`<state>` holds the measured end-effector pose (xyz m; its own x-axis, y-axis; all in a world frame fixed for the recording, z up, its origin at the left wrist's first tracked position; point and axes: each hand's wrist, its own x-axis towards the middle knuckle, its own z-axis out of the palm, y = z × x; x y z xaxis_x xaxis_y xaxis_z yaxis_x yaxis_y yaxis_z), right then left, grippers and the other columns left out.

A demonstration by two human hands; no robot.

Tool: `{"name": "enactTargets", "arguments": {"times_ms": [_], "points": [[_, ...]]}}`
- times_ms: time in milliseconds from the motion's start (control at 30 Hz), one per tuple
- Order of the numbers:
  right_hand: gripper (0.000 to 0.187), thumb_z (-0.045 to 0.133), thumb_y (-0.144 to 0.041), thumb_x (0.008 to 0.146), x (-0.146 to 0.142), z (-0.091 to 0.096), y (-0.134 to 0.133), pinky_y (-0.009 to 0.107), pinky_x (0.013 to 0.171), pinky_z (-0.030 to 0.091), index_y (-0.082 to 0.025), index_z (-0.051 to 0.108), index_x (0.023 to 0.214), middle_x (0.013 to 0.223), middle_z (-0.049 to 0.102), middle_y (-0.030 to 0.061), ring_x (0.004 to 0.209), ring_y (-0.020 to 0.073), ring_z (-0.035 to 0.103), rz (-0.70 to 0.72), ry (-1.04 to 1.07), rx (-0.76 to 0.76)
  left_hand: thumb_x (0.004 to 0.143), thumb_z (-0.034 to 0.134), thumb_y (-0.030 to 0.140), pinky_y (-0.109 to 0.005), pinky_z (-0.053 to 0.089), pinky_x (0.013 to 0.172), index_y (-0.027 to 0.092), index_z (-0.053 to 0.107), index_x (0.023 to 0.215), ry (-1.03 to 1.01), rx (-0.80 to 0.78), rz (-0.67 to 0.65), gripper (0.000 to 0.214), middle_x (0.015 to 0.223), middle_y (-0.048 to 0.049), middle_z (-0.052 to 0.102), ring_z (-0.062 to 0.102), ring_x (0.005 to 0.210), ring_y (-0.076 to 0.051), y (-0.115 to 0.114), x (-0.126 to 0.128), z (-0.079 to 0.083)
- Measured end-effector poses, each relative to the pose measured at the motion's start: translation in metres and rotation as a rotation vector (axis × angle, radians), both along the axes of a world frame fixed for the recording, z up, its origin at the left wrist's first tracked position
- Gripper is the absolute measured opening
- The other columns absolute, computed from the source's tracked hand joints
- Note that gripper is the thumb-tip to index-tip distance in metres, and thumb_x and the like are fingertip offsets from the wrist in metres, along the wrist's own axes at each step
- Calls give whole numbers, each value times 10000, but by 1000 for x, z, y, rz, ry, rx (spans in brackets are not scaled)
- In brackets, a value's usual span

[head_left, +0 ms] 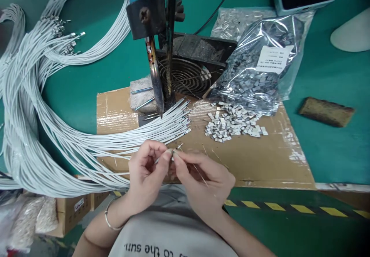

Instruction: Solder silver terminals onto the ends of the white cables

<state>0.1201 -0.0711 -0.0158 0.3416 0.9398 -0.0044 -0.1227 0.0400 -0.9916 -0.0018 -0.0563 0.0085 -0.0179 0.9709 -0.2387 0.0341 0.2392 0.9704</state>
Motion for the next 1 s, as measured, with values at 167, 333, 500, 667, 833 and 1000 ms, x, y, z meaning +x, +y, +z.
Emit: {"name": "enactTargets", "arguments": {"times_ms": [167, 333, 500, 667, 833, 1000], "points": [[279, 730, -70, 939, 10, 1, 4, 265, 536, 560, -289, 877, 1031, 739, 787, -3, 560, 123, 625, 102, -197, 142, 982, 801, 275, -165, 505, 620, 197, 771, 916, -192, -95, -35, 107, 730, 9, 715, 610, 638, -87, 8, -9, -1], [329, 734, -51, 949, 30, 8, 14, 233, 559, 554, -323, 877, 1067, 786, 807, -24, 610, 106, 677, 173, -210, 156, 945, 813, 232, -172, 443, 572, 195, 788, 877, -100, -88, 2, 82, 737, 4, 693, 545, 638, -92, 14, -9, 4], [178, 777, -142, 947, 38, 10, 14, 251, 589, 575, -285, 881, 966, 716, 776, -26, 589, 122, 685, 87, -199, -28, 948, 759, 186, -169, 439, 570, 196, 756, 870, 57, -83, 10, 78, 744, 12, 685, 557, 638, -92, 14, -5, 12], [200, 778, -130, 930, 38, 11, 16, 250, 580, 562, -298, 885, 911, 727, 780, -21, 591, 122, 677, 152, -108, -80, 944, 739, 171, -165, 389, 530, 194, 744, 867, 187, -54, 11, 81, 725, 15, 686, 538, 607, -82, 12, -2, 17], [257, 762, -89, 926, 38, 10, 19, 240, 570, 563, -314, 887, 934, 776, 800, -26, 574, 108, 659, 202, -89, -12, 925, 733, 165, -177, 345, 487, 186, 735, 842, 231, -41, 8, 85, 713, 8, 687, 500, 568, -79, 12, 0, 17], [236, 767, -87, 914, 38, 11, 20, 234, 563, 563, -293, 883, 902, 738, 789, -17, 594, 118, 676, 214, -82, -27, 916, 724, 156, -173, 355, 494, 189, 730, 837, 244, -35, 7, 86, 715, 11, 694, 511, 572, -77, 13, 1, 17]]}}
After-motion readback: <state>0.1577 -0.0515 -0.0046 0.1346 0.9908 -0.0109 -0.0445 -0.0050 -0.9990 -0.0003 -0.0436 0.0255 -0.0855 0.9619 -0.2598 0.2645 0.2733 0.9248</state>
